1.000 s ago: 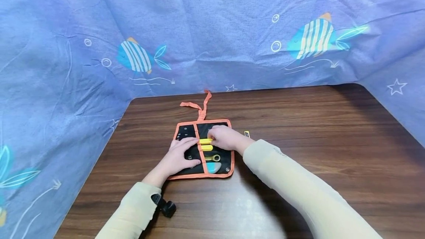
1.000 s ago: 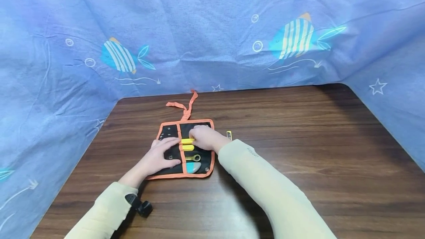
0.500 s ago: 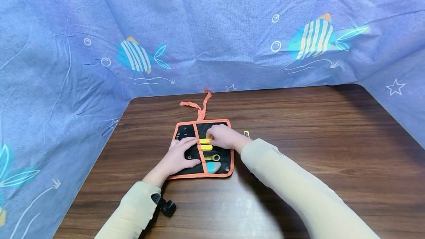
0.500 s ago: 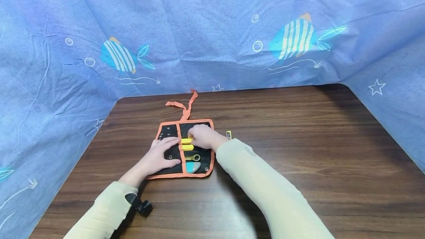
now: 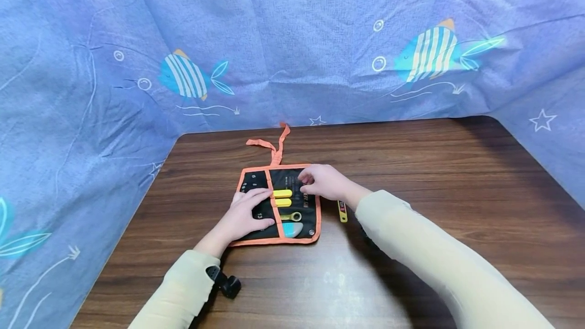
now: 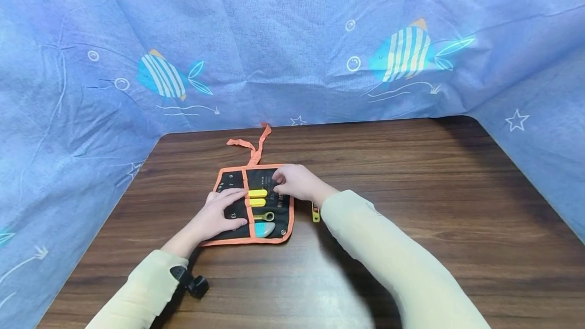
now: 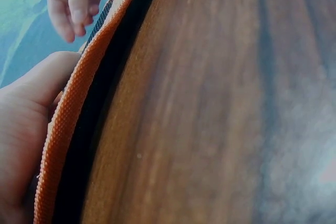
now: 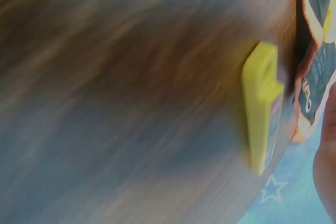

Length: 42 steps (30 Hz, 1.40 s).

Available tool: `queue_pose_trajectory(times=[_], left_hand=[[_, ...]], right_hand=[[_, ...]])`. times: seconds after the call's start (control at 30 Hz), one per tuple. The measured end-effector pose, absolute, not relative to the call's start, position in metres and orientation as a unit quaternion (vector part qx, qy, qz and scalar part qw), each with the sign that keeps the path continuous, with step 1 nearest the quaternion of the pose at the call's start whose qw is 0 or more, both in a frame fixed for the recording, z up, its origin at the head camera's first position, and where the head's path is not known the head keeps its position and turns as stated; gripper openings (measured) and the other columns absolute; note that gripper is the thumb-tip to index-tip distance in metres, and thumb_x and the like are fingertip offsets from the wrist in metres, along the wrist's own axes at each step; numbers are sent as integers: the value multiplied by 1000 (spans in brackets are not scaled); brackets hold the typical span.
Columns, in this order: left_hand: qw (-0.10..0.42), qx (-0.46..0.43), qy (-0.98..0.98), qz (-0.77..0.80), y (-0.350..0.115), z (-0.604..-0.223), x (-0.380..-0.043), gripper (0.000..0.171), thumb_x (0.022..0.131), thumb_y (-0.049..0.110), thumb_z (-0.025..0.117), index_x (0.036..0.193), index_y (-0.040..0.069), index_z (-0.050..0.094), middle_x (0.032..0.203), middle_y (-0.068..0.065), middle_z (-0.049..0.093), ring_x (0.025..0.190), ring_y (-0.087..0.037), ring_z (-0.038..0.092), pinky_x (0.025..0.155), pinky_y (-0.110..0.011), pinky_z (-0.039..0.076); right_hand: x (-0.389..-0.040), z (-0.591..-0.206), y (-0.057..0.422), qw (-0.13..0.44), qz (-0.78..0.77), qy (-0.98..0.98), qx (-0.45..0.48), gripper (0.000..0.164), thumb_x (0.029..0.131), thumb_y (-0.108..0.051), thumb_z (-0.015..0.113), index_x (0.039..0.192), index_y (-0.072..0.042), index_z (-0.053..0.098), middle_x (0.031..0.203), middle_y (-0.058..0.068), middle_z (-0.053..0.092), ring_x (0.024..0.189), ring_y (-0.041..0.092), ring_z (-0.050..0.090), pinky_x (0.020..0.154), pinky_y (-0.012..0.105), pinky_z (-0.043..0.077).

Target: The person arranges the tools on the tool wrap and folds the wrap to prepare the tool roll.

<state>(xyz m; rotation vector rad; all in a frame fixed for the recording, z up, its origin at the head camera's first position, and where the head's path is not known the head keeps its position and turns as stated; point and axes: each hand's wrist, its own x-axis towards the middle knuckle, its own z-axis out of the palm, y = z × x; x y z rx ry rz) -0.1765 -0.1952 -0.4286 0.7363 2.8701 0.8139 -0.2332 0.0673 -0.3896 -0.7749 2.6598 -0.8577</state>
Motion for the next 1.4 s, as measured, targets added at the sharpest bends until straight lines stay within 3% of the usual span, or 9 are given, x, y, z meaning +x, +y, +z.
queue_pose_trajectory(times=[0.47,0.7,1.07,1.4], left_hand=[[29,241,938,248,-196,-428,-174,68,79,41,73,138,17,49,140,-3,43,121,-27,35,93,-47,31],[34,240,937,252,-196,-429,-173,68,79,42,72,138,17,49,140,-3,43,121,-28,34,94,-49,30],[31,239,937,254,-197,-428,-175,68,79,40,72,138,16,48,140,-3,43,121,-29,33,93,-49,31],[27,241,936,253,-194,-427,-174,68,79,41,72,137,16,49,139,-4,43,120,-28,34,93,-48,31]], right_hand=[[-201,-400,122,47,-325,925,-194,35,85,-26,68,108,0,62,98,8,62,91,21,59,81,40,47],[-186,-410,136,18,-334,925,-179,32,82,-25,70,98,1,64,90,6,61,82,18,58,77,39,47],[-174,-417,130,22,-343,927,-149,42,76,-29,75,99,2,59,85,5,57,73,16,53,68,34,45],[-173,-418,131,11,-307,941,-141,30,75,-14,70,97,2,59,77,2,59,74,18,55,68,35,45]])
